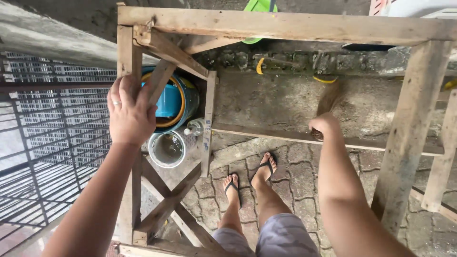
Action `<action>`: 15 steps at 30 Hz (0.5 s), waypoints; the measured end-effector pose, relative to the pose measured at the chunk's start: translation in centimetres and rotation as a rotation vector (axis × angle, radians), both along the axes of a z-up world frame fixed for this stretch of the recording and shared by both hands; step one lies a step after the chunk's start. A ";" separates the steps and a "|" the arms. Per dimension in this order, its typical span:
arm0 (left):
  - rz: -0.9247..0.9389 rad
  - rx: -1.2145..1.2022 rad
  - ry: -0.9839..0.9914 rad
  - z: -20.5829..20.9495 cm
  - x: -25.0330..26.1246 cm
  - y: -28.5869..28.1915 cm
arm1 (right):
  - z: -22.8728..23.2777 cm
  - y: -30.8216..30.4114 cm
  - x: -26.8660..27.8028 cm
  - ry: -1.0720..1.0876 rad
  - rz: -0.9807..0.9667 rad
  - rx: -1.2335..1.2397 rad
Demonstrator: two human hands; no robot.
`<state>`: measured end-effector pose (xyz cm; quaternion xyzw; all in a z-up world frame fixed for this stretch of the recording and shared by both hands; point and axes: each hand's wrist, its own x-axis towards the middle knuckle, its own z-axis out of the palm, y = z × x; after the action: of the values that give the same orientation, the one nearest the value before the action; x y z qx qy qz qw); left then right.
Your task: Sweeping an outdoor paved and dirt area using a stick broom.
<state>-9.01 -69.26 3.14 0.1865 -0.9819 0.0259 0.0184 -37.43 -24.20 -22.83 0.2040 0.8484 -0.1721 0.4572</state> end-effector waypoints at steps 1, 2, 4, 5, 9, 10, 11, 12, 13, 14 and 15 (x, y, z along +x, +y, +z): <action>0.001 0.000 0.003 0.1 -0.2 -0.1 | 4.2 -1.0 0.4 0.003 0.001 0.000; -0.033 0.003 0.005 0.3 -0.4 -0.2 | 8.4 -1.9 0.8 -0.090 0.140 -0.006; -0.048 0.008 0.015 0.6 -0.7 0.1 | 15.1 -4.4 1.3 -0.175 0.297 -0.007; -0.067 0.015 0.008 0.8 -0.6 0.2 | 17.4 -5.8 2.3 -0.140 0.393 -0.041; -0.084 0.036 0.016 1.2 -0.7 0.3 | 16.2 -10.7 4.2 -0.022 0.633 -0.146; -0.074 0.038 0.013 1.1 -0.9 0.3 | 14.0 -11.4 4.1 -0.027 0.643 -0.145; -0.080 0.044 0.019 1.3 -0.9 0.2 | 11.7 -12.5 4.3 0.005 0.705 -0.118; -0.085 0.051 0.025 1.4 -0.9 0.0 | 9.4 -13.6 4.5 0.039 0.768 -0.091; -0.069 0.055 0.016 1.4 -0.6 0.2 | 7.1 -12.5 5.0 0.028 0.783 -0.091; -0.078 0.061 0.019 1.4 -0.3 0.3 | 4.7 -11.5 5.4 -0.059 0.921 -0.069; -0.098 0.066 0.026 1.3 -0.6 0.0 | 2.3 -10.6 5.6 -0.142 1.046 -0.045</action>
<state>-9.58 -69.23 4.43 0.1390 -0.9899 -0.0100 0.0265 -31.83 -34.81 -20.48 -0.2454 0.7999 0.0751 0.5425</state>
